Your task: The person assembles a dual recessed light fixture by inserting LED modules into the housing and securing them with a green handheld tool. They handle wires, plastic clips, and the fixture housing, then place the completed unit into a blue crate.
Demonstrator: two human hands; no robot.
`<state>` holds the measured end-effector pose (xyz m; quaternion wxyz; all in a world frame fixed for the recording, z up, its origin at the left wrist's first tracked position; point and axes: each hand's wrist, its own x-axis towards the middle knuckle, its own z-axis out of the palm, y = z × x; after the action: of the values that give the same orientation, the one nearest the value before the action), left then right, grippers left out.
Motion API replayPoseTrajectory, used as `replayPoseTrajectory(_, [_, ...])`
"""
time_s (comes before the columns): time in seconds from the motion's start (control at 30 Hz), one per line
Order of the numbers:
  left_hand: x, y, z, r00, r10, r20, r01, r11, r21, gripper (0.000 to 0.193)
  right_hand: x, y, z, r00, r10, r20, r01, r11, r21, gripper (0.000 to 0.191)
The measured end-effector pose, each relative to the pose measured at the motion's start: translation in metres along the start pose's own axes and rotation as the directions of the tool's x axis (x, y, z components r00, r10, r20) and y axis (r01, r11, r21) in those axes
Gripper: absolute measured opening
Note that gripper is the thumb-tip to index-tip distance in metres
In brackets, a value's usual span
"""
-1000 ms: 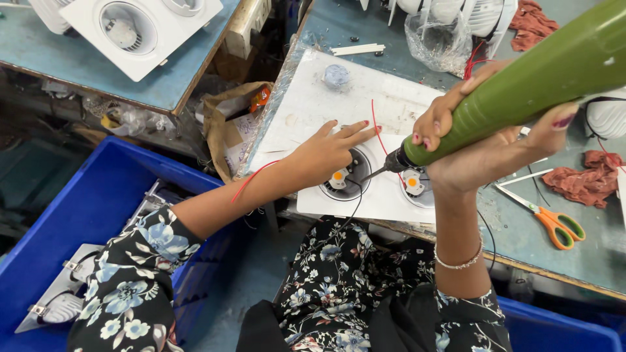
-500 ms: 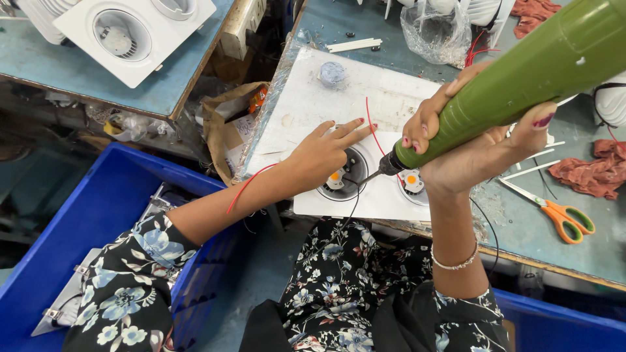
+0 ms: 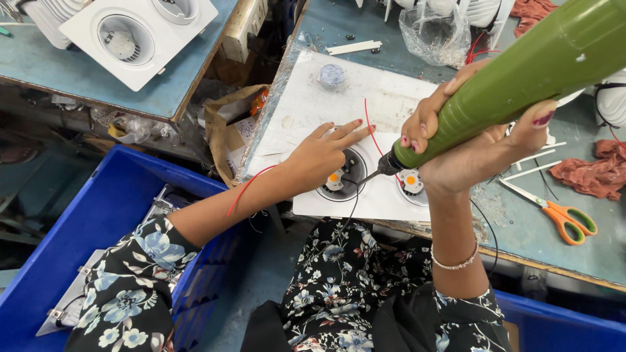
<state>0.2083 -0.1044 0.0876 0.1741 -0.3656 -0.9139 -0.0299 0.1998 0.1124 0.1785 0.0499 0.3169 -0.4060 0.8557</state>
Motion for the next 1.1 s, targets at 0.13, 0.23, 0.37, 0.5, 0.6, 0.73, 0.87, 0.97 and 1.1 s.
replayPoseTrajectory(0.13, [-0.001, -0.001, 0.004, 1.0, 0.006, -0.001, -0.006, 1.0, 0.015, 0.006, 0.0, -0.001, 0.002, 1.0, -0.001, 0.022, 0.002, 0.999, -0.035, 0.078])
replayPoseTrajectory(0.23, [-0.002, -0.004, 0.008, 1.0, 0.007, 0.003, -0.007, 1.0, 0.021, 0.006, 0.001, -0.001, 0.002, 0.999, -0.009, 0.032, 0.012, 0.997, -0.077, 0.08])
replayPoseTrajectory(0.37, [-0.003, -0.004, 0.008, 1.0, 0.005, -0.016, -0.004, 1.0, 0.011, 0.007, 0.001, -0.002, -0.001, 1.0, 0.008, 0.01, -0.008, 1.0, 0.012, 0.084])
replayPoseTrajectory(0.5, [0.003, -0.001, -0.008, 1.0, 0.022, -0.004, -0.022, 0.998, 0.052, 0.003, 0.005, -0.011, -0.009, 0.999, 0.014, 0.033, -0.016, 0.999, 0.051, 0.084])
replayPoseTrajectory(0.6, [0.012, -0.006, -0.033, 0.991, -0.001, 0.135, 0.011, 0.997, -0.074, 0.015, 0.017, -0.029, -0.021, 0.989, -0.017, 0.147, 0.019, 1.0, -0.013, 0.083])
replayPoseTrajectory(0.73, [0.041, -0.043, -0.059, 0.97, -0.141, 0.197, 0.216, 0.871, -0.441, 0.006, 0.037, -0.063, -0.035, 0.975, -0.051, 0.218, 0.052, 0.999, 0.003, 0.076])
replayPoseTrajectory(0.87, [0.108, -0.089, -0.036, 0.941, -0.242, 0.238, 0.332, 0.805, -0.492, 0.009, 0.035, -0.079, -0.033, 0.991, 0.019, 0.13, -0.059, 0.949, 0.311, 0.083])
replayPoseTrajectory(0.97, [0.168, -0.108, 0.017, 0.987, -0.143, 0.074, 0.161, 0.855, -0.493, 0.013, 0.023, -0.092, -0.034, 0.996, 0.074, 0.055, -0.09, 0.904, 0.417, 0.089])
replayPoseTrajectory(1.1, [0.217, -0.123, 0.079, 0.921, -0.214, 0.325, 0.349, 0.823, -0.449, 0.008, 0.009, -0.095, -0.048, 0.999, 0.032, 0.012, -0.031, 0.993, -0.115, 0.084])
